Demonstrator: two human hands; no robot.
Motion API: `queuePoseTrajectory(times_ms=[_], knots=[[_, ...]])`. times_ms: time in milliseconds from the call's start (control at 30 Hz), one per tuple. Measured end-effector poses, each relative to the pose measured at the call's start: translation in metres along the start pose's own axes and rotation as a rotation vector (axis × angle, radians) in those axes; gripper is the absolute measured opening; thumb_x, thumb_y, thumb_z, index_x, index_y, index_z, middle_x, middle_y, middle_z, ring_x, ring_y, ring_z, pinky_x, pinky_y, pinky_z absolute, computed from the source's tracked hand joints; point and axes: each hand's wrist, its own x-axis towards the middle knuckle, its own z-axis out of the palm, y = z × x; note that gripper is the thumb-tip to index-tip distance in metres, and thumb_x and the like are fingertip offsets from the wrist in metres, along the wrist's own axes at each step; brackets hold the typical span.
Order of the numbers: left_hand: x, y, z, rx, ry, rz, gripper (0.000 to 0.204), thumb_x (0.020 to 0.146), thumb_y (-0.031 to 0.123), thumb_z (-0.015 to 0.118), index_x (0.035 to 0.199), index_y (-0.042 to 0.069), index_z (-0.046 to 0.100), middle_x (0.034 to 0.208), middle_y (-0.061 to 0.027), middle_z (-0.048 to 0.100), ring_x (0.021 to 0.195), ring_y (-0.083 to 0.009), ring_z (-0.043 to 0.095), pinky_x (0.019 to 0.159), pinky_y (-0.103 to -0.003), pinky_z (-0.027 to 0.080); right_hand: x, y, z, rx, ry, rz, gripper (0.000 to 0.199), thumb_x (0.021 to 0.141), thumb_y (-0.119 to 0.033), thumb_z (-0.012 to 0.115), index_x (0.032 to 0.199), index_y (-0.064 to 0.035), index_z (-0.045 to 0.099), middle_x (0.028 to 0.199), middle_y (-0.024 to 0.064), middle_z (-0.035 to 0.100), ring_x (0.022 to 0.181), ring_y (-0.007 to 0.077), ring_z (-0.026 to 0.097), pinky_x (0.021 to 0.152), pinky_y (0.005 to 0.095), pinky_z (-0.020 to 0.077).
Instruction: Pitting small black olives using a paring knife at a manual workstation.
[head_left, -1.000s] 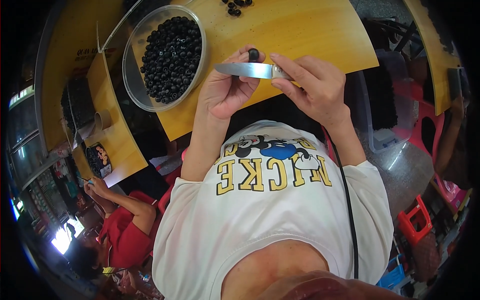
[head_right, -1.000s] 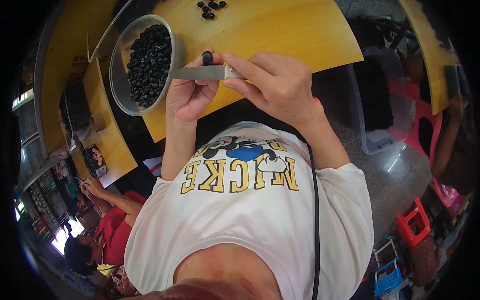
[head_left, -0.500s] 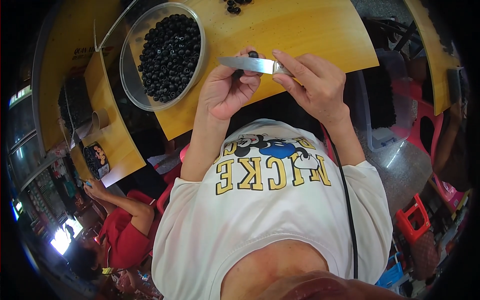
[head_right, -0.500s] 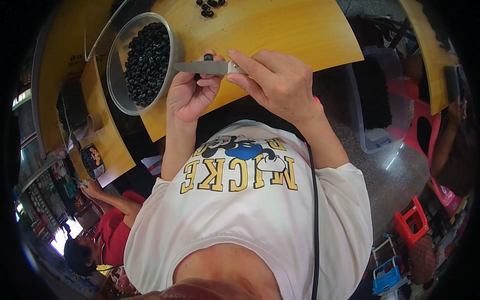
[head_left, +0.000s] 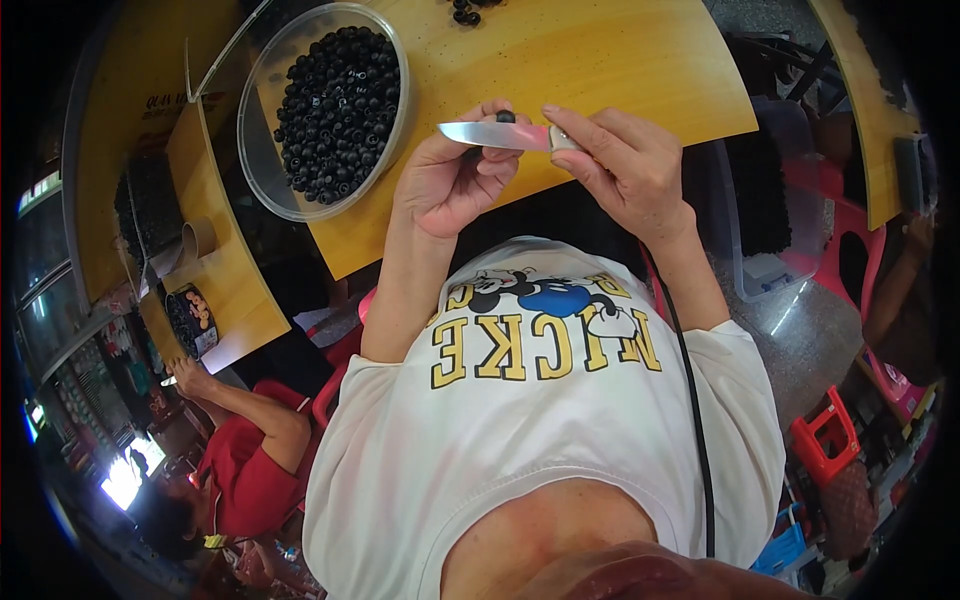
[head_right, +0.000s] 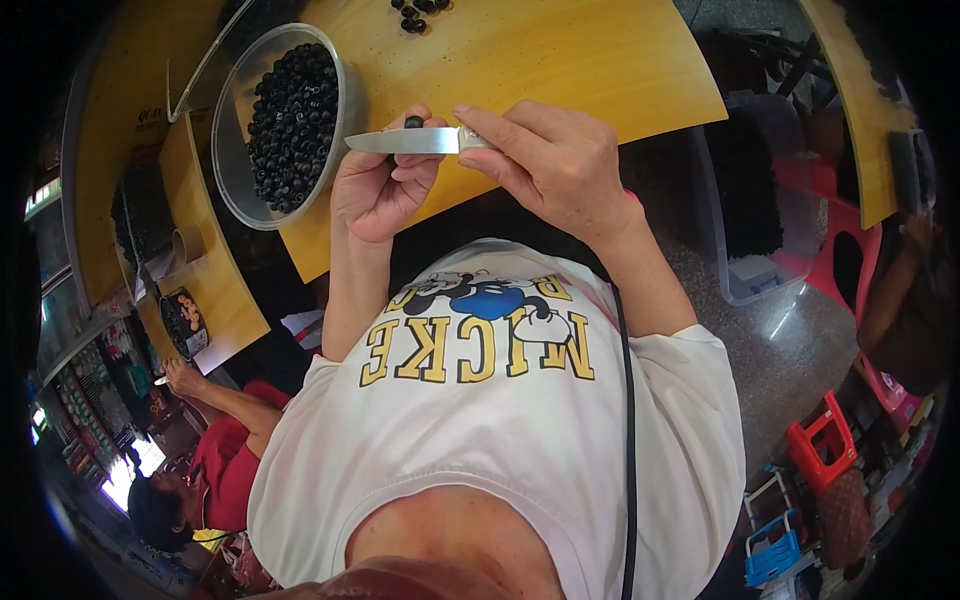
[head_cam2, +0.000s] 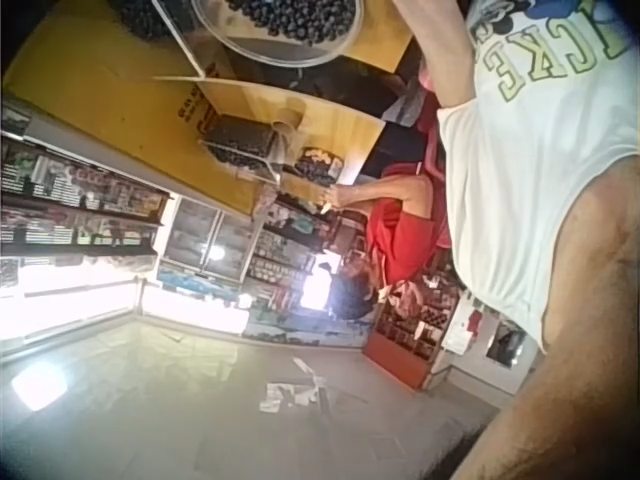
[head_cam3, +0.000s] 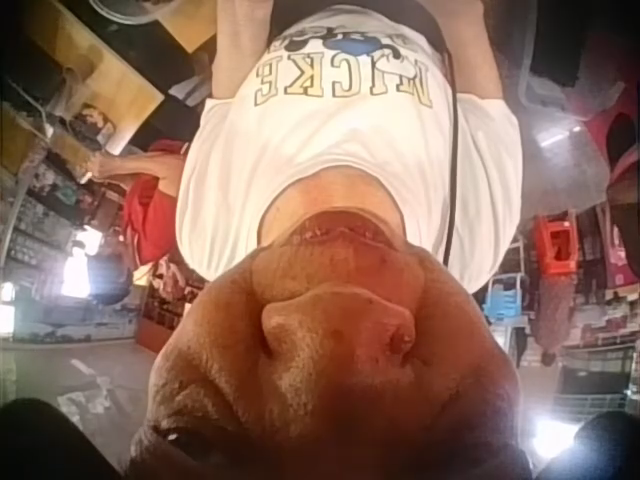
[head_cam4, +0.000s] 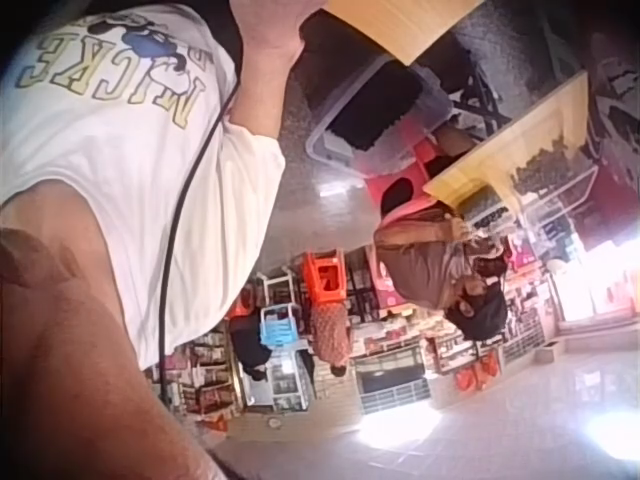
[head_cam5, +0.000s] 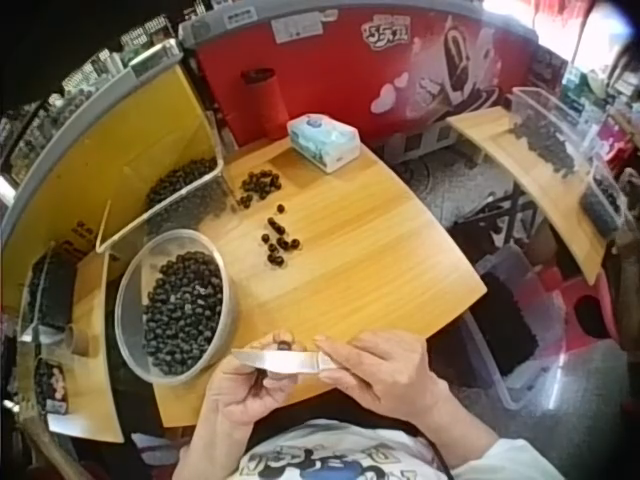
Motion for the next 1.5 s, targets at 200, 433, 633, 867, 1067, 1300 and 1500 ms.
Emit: queuePoseTrajectory(times_ms=[200,433,633,867,1067,1300,1500], knots=[[-0.004,0.002,-0.002,0.103,-0.006,-0.041,0.022,0.091,-0.001,0.057,0.112,-0.007,0.055,0.1,-0.0156,0.057,0.079,-0.0151,0.053,0.063,-0.021,0.046,-0.006,0.022,-0.007,-0.173,-0.093,0.073,0.029,0.085,-0.016,0.071,0.112,-0.0058,0.07,0.069,0.0074,0.06,0.055,0.0177,0.055,0.05,0.0278,0.0425],[-0.013,0.002,0.01,0.132,0.064,0.025,0.035,0.095,-0.001,0.052,0.129,-0.006,0.049,0.105,-0.0139,0.055,0.08,-0.0143,0.053,0.067,-0.022,0.048,-0.006,0.032,-0.004,0.007,0.108,0.331,0.021,0.094,-0.011,0.063,0.111,-0.0005,0.069,0.075,0.0065,0.06,0.066,0.0111,0.054,0.059,0.026,0.0427],[-0.043,0.028,0.033,0.249,0.011,0.153,0.023,0.098,0.006,0.051,0.118,-0.004,0.056,0.106,-0.0149,0.059,0.079,-0.013,0.055,0.066,-0.02,0.051,-0.017,0.033,0.002,0.051,0.071,0.441,0.022,0.097,-0.009,0.058,0.111,0.0047,0.067,0.082,0.0095,0.065,0.073,0.0154,0.059,0.068,0.0259,0.0451],[-0.046,0.161,0.083,0.576,-0.124,0.187,0.02,0.094,0.011,0.057,0.109,-0.001,0.061,0.098,-0.0116,0.065,0.074,-0.0122,0.06,0.062,-0.024,0.05,-0.026,0.029,0.001,0.073,0.037,0.494,0.024,0.098,-0.012,0.057,0.113,0.0043,0.066,0.077,0.0055,0.059,0.07,0.0105,0.052,0.064,0.0238,0.0413],[-0.006,0.352,0.119,0.737,-0.215,0.475,0.044,0.098,0.027,0.055,0.129,-0.003,0.049,0.117,-0.0206,0.053,0.106,-0.033,0.052,0.093,-0.049,0.045,-0.021,0.016,0.005,0.138,-0.01,0.496,0.024,0.098,-0.012,0.056,0.115,0.0028,0.066,0.076,0.003,0.056,0.069,0.0085,0.049,0.062,0.0229,0.0386],[-0.018,0.197,0.11,2.017,0.59,0.542,0.038,0.094,0.02,0.06,0.126,0.001,0.055,0.111,-0.0108,0.062,0.096,-0.0198,0.059,0.074,-0.03,0.05,-0.029,0.027,0.003,0.117,0.08,0.497,0.025,0.099,-0.013,0.056,0.117,0.0012,0.066,0.078,0.0015,0.055,0.07,0.0072,0.047,0.062,0.0219,0.0376],[-0.049,0.152,0.03,2.414,0.691,0.398,0.023,0.085,0.009,0.067,0.106,0.0,0.069,0.095,-0.0148,0.071,0.09,-0.025,0.069,0.081,-0.034,0.053,-0.02,0.024,0.012,0.191,0.015,0.516,0.025,0.098,-0.013,0.057,0.115,0.0021,0.066,0.076,0.0002,0.053,0.068,0.007,0.045,0.06,0.0219,0.0359]])
